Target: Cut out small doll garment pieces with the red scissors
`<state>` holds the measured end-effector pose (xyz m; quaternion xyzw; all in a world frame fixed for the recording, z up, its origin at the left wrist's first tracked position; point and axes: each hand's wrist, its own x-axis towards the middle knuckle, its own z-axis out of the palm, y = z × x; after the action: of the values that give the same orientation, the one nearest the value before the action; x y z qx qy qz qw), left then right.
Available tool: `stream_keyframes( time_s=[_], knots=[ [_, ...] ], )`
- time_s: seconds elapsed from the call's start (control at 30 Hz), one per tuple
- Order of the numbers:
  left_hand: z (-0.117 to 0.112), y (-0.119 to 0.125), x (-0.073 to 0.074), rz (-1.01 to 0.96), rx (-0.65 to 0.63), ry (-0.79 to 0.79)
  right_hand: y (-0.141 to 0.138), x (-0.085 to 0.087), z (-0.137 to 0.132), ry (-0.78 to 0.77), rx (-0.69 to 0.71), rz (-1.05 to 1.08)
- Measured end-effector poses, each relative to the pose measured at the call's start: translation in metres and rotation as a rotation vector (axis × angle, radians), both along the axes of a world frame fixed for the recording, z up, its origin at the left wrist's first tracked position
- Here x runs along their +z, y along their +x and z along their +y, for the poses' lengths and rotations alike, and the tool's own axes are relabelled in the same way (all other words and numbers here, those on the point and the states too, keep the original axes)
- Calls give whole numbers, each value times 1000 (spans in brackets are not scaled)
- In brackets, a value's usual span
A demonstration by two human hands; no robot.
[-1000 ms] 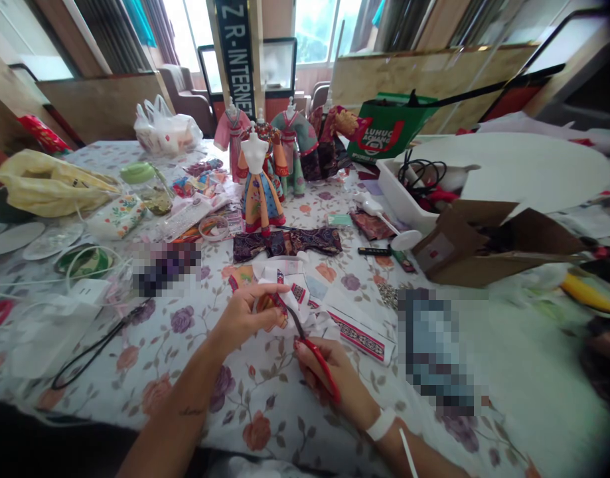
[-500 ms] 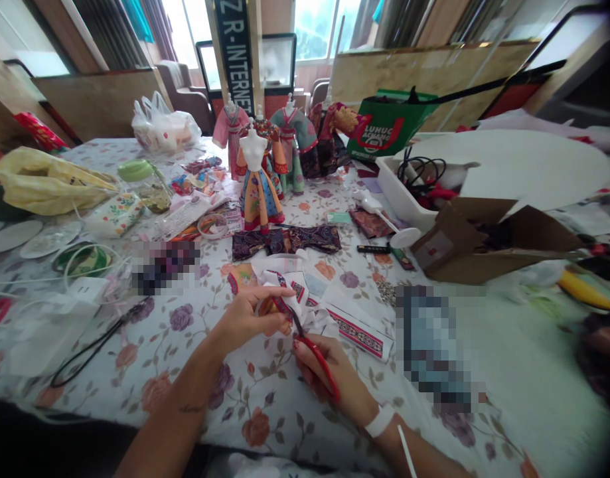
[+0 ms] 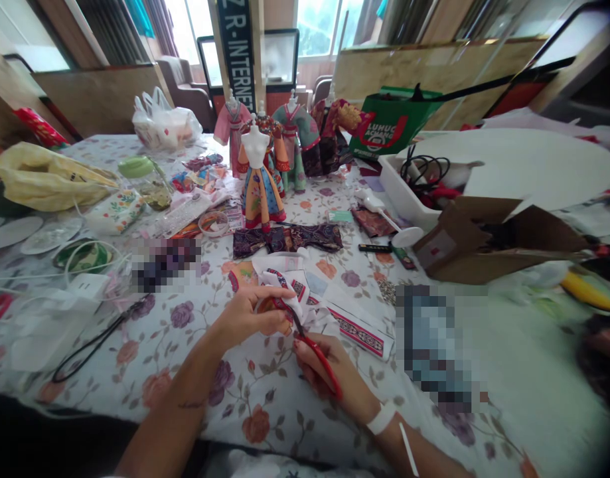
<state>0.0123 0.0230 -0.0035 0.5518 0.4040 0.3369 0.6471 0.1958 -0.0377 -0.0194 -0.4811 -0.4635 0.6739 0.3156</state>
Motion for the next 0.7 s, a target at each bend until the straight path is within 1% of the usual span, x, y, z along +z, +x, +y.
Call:
stream_keyframes(
  time_s=[0.1,0.33,0.5,0.7],
  knots=[
    [0,1,0,-46,-3,-22,0,1,0,6,7,-10],
    [0,4,8,56,71,60,-1,4,-1,6,8,-24],
    [-2,4,8,-16,27,-39,-1,4,0,2,8,-12],
    [-2,4,11,-33,24,-68,1,2,-1,8,31,-3]
  ],
)
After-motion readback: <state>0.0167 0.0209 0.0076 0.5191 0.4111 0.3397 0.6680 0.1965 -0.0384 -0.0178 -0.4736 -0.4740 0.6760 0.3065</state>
